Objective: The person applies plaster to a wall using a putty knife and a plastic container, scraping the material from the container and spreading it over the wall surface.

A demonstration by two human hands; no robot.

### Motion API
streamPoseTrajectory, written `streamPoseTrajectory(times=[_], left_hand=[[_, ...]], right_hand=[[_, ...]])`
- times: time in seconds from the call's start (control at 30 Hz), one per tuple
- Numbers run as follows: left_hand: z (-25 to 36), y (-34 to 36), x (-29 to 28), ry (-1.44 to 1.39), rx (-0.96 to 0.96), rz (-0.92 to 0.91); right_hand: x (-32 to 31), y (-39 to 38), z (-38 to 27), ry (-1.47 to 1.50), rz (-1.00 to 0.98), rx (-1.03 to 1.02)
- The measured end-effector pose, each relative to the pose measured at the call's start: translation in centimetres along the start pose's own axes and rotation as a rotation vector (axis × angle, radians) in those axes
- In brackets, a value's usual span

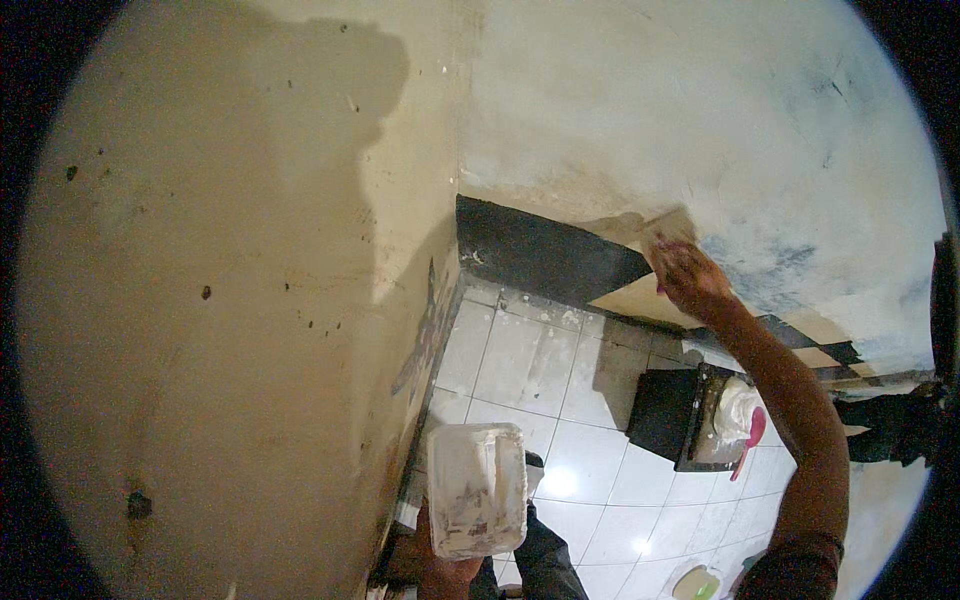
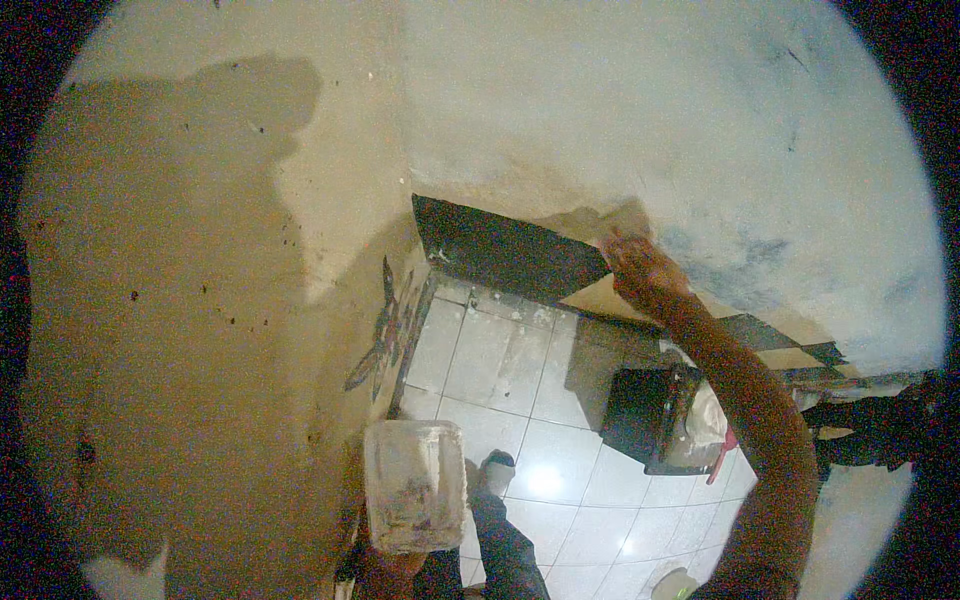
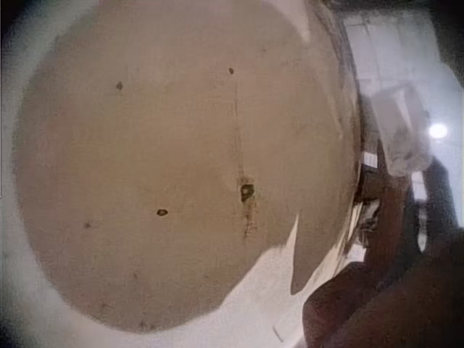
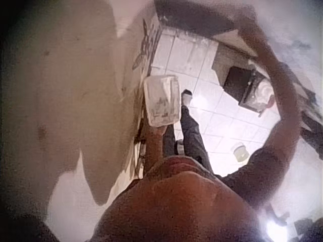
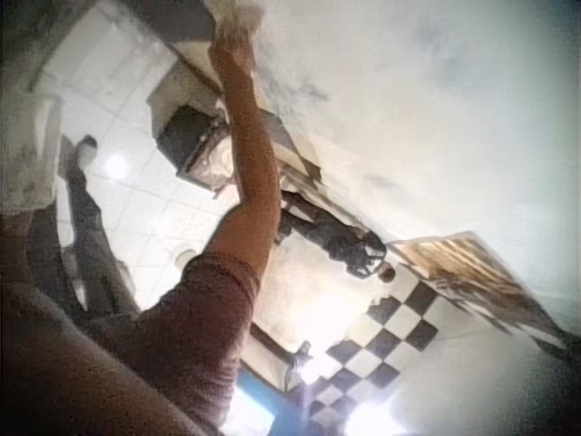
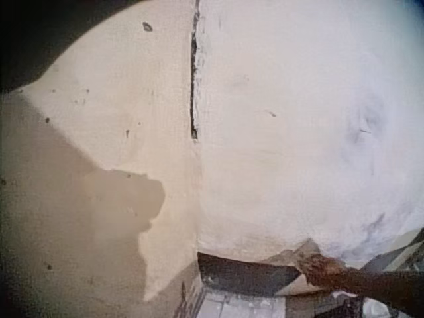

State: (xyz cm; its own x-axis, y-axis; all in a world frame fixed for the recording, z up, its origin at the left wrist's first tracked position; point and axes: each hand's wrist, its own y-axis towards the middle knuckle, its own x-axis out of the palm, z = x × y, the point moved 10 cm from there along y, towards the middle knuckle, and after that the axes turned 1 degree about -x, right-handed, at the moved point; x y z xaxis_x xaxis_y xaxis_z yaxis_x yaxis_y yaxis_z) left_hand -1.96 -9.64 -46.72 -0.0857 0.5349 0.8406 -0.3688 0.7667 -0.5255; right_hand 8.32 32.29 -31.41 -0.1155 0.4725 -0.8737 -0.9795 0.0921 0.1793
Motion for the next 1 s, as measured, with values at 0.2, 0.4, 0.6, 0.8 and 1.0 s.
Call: streamPoseTrajectory(times=[0.2, 0.4, 0.6, 0.8, 1.0], left_hand=[[0.3, 0.7, -1.8, 0.028, -0.038, 0.108], [-0.1, 1.4, 1.4, 0.004, -0.146, 0.121], [-1.1, 2.3, 2.6, -0.027, -0.162, 0.155], [-0.6, 2.1, -0.7, 0.030, -0.125, 0.157], [-0.4, 2.0, 0.0, 0.067, -0.119, 0.140]], right_hand=[[-16.1, 9.6, 2.6, -0.301, 0.233, 0.239], [-19.3, 19.8, 6.3, -0.154, 0.503, 0.455], [2.4, 18.0, -2.7, -0.238, 0.462, 0.211], [13.8, 13.0, -8.3, 0.435, -0.113, 0.409], [-11.3, 18.6, -2.7, -0.018, 0.617, 0.209]])
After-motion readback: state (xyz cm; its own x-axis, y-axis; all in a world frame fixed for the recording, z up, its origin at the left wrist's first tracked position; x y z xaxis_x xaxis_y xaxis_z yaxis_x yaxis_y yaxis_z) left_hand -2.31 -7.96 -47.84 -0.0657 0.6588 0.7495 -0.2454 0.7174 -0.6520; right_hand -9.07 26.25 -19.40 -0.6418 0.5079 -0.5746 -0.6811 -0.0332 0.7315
